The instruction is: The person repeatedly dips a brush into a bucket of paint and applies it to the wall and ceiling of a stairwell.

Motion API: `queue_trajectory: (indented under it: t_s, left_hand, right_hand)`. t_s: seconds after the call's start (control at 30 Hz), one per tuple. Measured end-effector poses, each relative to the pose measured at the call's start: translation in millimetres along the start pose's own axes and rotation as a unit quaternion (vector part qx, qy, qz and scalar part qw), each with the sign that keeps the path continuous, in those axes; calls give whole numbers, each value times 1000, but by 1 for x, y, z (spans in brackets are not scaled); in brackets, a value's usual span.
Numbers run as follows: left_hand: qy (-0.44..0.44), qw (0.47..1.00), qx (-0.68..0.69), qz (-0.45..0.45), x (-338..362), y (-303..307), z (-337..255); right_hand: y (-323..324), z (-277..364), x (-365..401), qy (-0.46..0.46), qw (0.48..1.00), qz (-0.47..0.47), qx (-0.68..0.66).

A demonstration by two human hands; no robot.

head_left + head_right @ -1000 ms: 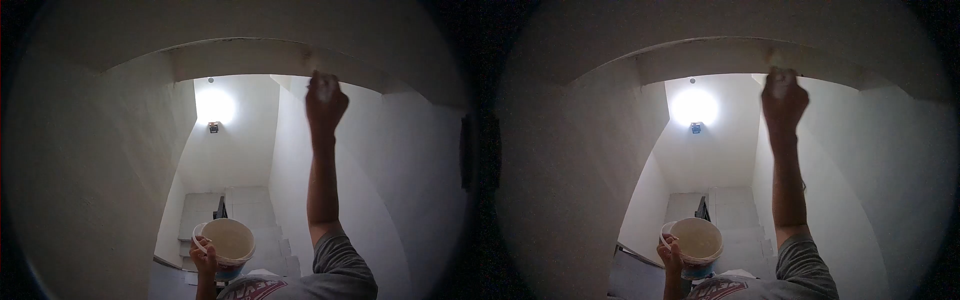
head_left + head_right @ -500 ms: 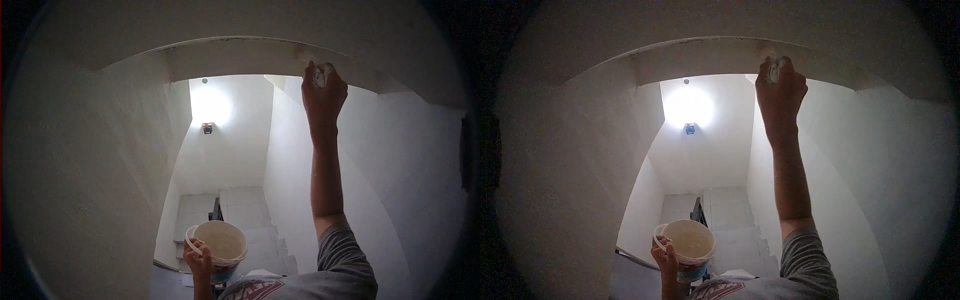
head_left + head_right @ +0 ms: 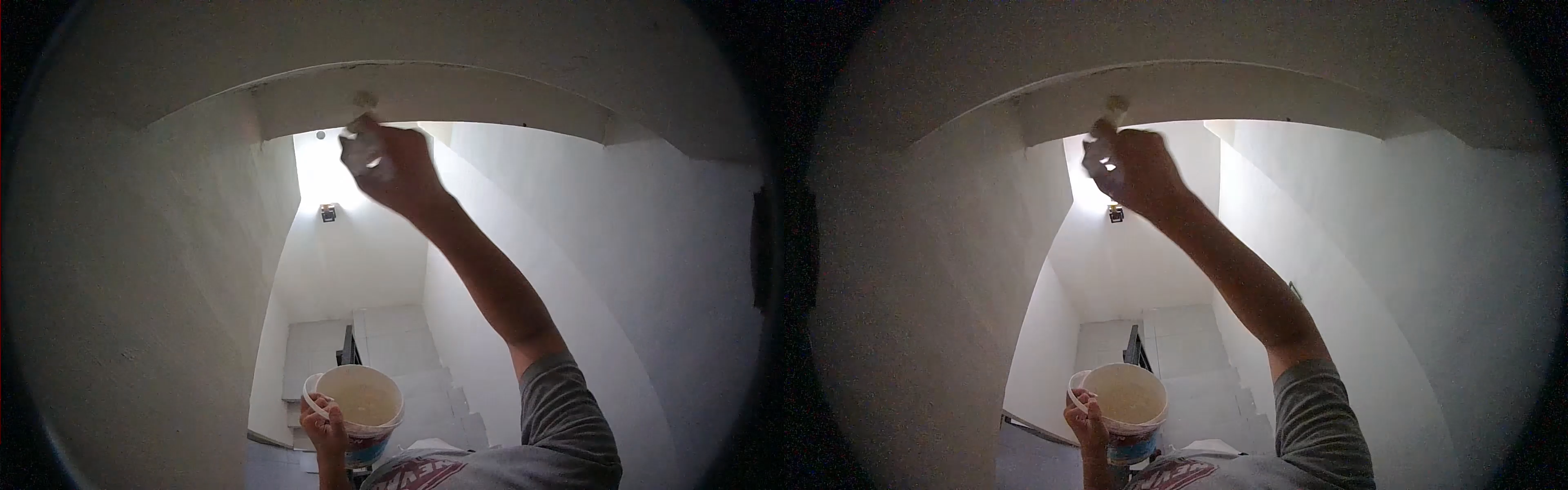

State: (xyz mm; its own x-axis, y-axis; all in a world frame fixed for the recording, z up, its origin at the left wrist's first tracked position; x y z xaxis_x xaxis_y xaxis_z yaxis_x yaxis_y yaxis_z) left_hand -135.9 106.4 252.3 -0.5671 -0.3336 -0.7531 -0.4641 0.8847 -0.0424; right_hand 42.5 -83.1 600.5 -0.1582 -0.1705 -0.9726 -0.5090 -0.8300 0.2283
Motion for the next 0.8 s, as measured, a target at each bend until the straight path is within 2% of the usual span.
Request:
queue_trajectory:
  t_s: [0.03,0.07,0.13,0.17,0.2,0.27,0.3,0.33,0.4,0.43,0.47,0.53,0.57,0.63,0.67,0.73,0.8]
  left_hand:
    - [-10,1000,-10,4,-1,1,0]
    - [-19,1000,-20,8,0,1,-1]
    - [9,999,-34,11,-4,0,-11]
    - [34,998,-49,17,-6,0,-14]
    - [35,998,-49,17,-7,1,-14]
    - [9,997,-57,52,-7,2,-10]
    - [8,997,-60,56,-6,1,-9]
    - [20,997,-56,39,-4,0,-6]
    - [34,997,-57,26,2,0,-3]
    - [22,998,-50,10,3,0,-2]
    - [10,999,-42,-9,4,0,-2]
    - [12,999,-52,-12,-1,0,-11]
    - [20,998,-58,-7,-3,-2,-13]
    - [14,997,-65,-24,4,-3,-5]
    - [7,997,-65,-34,5,-5,-4]
    - [-6,997,-79,-8,-1,-5,-12]
    - [-19,995,-93,23,-4,-4,-13]
  right_hand:
    - [9,0,-5,-93,993,-35,61]
    - [23,2,-10,-22,995,-100,3]
    - [38,-2,-7,-126,990,-68,1]
    - [44,2,-5,-181,983,-2,10]
    - [41,2,-5,-181,983,-1,10]
    - [29,6,-2,-82,985,44,-143]
    - [24,10,-5,-5,986,4,-165]
    - [27,2,-9,-9,986,1,-166]
    - [27,-22,-17,-51,992,93,61]
    - [37,-32,-19,-50,992,59,101]
    - [50,-40,-19,-33,998,-19,47]
    - [75,-31,-11,-18,951,-115,285]
    - [80,-25,-13,-18,953,-109,282]
    - [88,-14,-13,-125,937,-29,324]
    - [86,-12,-15,-127,938,-30,320]
    - [63,2,-23,-45,978,56,196]
    - [38,13,-23,56,994,75,-59]
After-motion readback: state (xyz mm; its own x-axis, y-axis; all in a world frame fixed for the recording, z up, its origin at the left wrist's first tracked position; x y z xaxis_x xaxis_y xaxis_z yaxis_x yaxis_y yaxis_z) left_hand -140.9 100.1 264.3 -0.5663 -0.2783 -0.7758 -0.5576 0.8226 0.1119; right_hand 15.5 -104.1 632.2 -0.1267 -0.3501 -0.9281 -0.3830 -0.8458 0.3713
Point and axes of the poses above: each hand's wrist, its own x-axis away from the middle knuckle, its own y-axis out of the back of the hand, z = x × y, the point moved 2 cm from there along -x, towards the middle knuckle, and after that the axes turned 9 degrees about -y, right-handed, at the moved point
